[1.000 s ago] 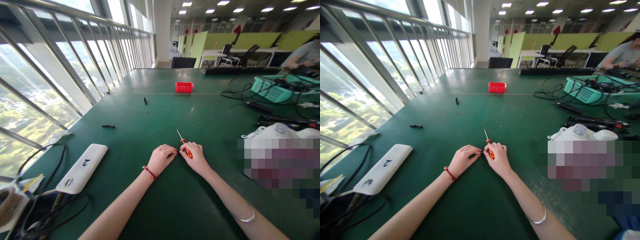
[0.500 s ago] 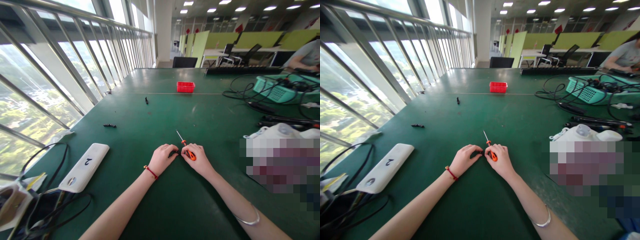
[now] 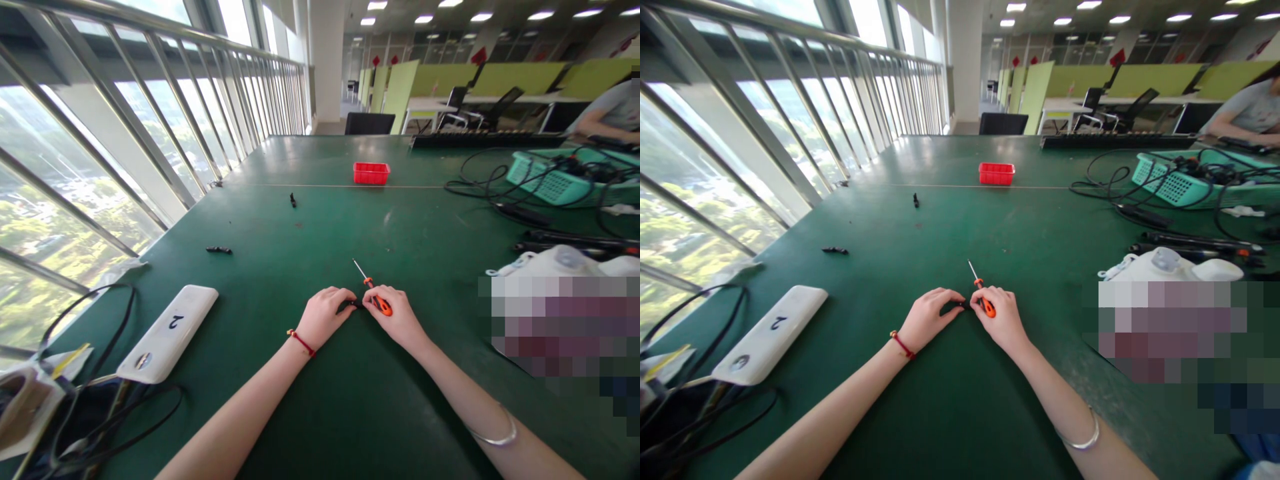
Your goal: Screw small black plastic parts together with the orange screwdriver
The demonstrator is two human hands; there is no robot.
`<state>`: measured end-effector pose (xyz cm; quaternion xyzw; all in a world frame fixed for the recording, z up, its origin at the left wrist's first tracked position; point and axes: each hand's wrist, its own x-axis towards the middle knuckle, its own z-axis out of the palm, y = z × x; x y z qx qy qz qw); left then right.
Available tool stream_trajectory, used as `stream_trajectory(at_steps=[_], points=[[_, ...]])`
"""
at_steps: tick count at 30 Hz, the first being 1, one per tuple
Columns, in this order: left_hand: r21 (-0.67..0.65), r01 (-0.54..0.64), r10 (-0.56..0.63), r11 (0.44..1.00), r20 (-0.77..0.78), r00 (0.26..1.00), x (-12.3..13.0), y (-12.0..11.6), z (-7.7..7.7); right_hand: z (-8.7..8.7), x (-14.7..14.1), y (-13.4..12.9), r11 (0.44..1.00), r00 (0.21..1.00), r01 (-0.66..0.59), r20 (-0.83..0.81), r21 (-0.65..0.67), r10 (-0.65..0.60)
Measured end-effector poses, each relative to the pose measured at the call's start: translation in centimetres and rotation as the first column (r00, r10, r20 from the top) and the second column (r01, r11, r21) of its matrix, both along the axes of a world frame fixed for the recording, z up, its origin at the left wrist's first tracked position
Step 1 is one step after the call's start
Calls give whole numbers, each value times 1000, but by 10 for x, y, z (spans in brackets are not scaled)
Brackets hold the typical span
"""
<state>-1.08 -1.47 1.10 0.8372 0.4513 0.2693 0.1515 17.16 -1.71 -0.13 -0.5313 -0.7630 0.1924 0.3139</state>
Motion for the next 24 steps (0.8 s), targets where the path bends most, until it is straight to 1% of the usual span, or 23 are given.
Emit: stream_trajectory(at_steps=[8,14,24], points=[[6,-1,1,1000,3,1000,0,0,0,3,0,-2,1000,1000,-18,12,11,18],[7,1,-1,1000,2,1000,0,1,-1,1,2,-1,998,998,-16,55,62,13],[9,-2,2,1000,-2,1000,-1,1,-2,7,0,-7,991,991,-56,128,125,40]])
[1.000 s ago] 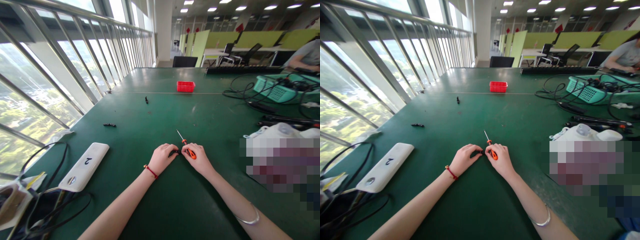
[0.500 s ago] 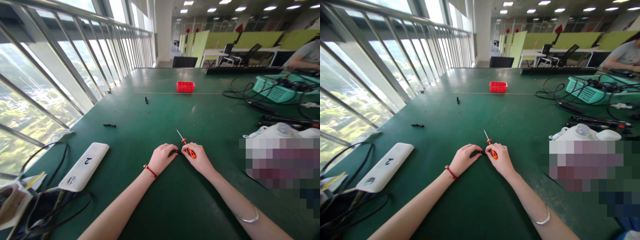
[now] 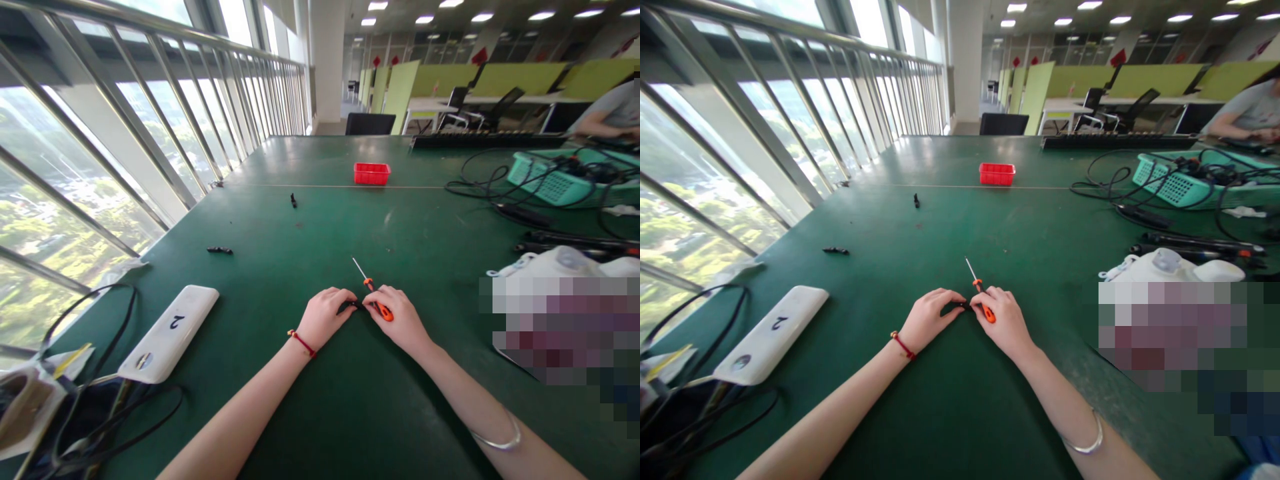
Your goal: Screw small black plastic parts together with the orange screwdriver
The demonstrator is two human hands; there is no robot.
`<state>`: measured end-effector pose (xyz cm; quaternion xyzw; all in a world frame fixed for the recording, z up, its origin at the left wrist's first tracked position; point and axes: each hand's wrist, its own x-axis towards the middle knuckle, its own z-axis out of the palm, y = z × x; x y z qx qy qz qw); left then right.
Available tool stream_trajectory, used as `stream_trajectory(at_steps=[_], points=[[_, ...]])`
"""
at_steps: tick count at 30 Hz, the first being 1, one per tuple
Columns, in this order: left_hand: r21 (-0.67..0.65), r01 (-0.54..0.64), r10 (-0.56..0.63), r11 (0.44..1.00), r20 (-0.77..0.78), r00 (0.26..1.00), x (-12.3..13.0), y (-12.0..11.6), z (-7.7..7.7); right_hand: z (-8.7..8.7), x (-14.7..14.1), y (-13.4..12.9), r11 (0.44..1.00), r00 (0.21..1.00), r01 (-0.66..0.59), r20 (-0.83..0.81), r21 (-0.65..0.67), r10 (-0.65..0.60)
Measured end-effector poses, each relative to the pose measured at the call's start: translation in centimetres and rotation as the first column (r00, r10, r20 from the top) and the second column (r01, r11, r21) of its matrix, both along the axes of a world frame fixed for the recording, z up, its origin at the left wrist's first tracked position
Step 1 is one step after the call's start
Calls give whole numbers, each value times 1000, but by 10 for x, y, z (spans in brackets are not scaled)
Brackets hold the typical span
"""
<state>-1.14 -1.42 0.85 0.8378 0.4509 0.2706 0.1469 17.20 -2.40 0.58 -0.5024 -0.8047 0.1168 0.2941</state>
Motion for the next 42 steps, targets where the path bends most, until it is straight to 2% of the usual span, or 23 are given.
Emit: stream_trajectory(at_steps=[13,21,42], points=[[-12,5,-5,1000,-10,1000,0,1,0,-2,-1,1,999,999,28,-23,-38,-29],[-16,4,-4,1000,-11,1000,1,0,0,-3,-2,2,998,998,54,11,-19,-54],[16,15,-14,1000,-55,998,1,0,-1,-6,-4,3,998,999,44,-23,-33,-45]])
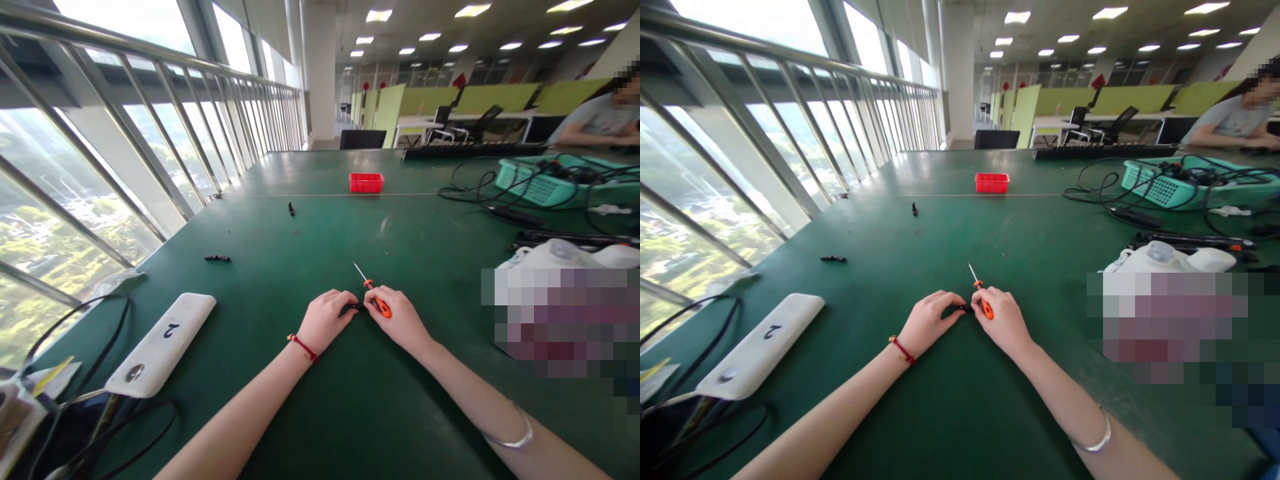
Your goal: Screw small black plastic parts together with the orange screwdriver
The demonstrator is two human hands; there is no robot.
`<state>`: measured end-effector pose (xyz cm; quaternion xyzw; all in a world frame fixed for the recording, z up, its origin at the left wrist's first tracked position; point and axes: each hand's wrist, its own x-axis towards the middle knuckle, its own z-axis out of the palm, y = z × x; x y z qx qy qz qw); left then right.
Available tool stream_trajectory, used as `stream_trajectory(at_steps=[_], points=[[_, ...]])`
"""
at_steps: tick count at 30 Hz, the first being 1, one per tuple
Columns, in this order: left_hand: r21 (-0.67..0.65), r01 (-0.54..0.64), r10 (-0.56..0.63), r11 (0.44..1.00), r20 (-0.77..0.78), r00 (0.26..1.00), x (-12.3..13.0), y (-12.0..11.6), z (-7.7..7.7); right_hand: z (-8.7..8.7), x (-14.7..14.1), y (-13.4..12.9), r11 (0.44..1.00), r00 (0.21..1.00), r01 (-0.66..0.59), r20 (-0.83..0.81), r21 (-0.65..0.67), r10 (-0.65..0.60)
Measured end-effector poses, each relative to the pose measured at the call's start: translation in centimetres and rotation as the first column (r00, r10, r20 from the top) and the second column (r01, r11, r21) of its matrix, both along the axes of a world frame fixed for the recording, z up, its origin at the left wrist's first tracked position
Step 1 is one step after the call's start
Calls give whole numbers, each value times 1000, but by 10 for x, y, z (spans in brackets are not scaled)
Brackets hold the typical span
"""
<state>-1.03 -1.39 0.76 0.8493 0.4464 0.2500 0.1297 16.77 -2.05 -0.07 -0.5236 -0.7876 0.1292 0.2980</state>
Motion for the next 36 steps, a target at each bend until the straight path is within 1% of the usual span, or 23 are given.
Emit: stream_trajectory(at_steps=[4,12,22,25,28,31,34,36], points=[[3,-1,1,1000,3,1000,0,0,-2,-2,2,0,999,1000,-11,-6,32,11],[18,-16,16,1000,-4,1000,1,-2,0,2,2,-4,996,996,-3,92,92,-5],[34,-21,21,999,-10,1000,1,-2,-3,1,5,-11,994,995,10,98,113,-21],[36,-22,23,999,-21,1000,2,-2,-2,4,4,-14,990,991,-2,134,142,-17],[37,-25,26,999,-16,1000,2,-3,-2,7,4,-17,983,981,14,189,181,-49],[47,-24,24,999,-11,1000,1,-3,-3,8,4,-19,982,975,4,217,190,-47],[46,-20,20,999,-6,1000,1,-3,-3,9,5,-19,984,980,-2,196,178,-34],[37,-24,24,999,-1,1000,1,-4,-2,9,5,-19,982,992,26,113,188,-48]])
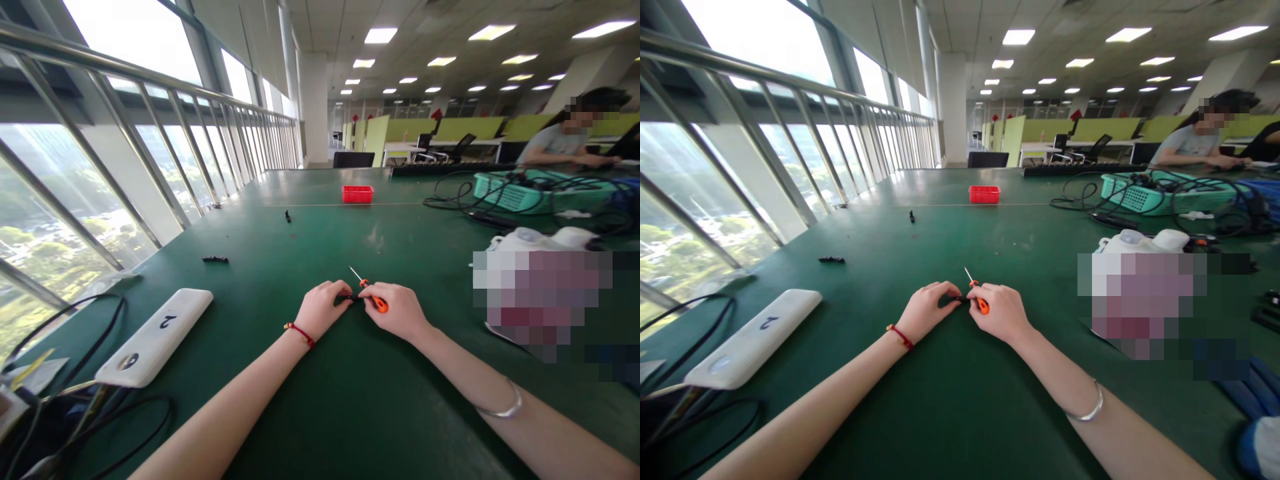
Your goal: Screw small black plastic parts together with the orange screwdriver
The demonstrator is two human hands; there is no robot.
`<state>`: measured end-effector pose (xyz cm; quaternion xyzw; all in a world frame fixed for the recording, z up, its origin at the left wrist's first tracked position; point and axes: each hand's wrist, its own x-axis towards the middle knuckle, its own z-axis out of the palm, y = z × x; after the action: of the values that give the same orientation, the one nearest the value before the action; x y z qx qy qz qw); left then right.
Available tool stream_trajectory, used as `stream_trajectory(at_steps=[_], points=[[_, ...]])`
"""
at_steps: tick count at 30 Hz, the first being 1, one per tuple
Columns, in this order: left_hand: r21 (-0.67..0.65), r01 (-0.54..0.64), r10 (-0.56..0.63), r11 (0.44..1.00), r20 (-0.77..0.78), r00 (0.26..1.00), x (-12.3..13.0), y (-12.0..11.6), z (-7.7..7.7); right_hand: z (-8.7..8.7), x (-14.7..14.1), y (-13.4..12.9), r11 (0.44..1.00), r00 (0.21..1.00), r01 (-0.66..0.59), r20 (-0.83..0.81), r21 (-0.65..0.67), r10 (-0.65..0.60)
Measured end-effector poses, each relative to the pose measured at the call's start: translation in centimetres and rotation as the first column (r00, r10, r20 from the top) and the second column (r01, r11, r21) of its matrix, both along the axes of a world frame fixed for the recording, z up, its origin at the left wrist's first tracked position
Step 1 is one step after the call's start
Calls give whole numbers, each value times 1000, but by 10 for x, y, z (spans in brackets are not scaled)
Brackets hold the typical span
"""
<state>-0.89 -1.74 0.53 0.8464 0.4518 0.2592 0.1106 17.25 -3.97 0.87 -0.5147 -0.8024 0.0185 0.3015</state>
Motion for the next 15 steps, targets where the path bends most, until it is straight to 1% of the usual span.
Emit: stream_trajectory(at_steps=[2,5,7,9,12,14,15], points=[[7,-5,5,1000,-1,1000,0,-1,0,1,-1,0,1000,991,24,-131,20,-21],[61,-31,32,998,-21,999,0,-2,1,3,-1,-1,996,952,86,-297,32,-72],[91,-51,54,995,-34,998,1,-2,0,6,1,-2,990,913,134,-394,35,-110],[91,-53,56,994,-34,998,1,-2,0,12,4,0,985,866,158,-489,62,-108],[50,-37,36,998,8,999,0,1,-1,32,10,7,974,813,157,-581,161,-34],[12,-28,28,1000,65,997,-1,4,-2,50,13,15,957,767,176,-641,229,13],[-8,-28,28,1000,99,995,-2,6,-2,60,14,19,958,744,173,-668,230,26]])
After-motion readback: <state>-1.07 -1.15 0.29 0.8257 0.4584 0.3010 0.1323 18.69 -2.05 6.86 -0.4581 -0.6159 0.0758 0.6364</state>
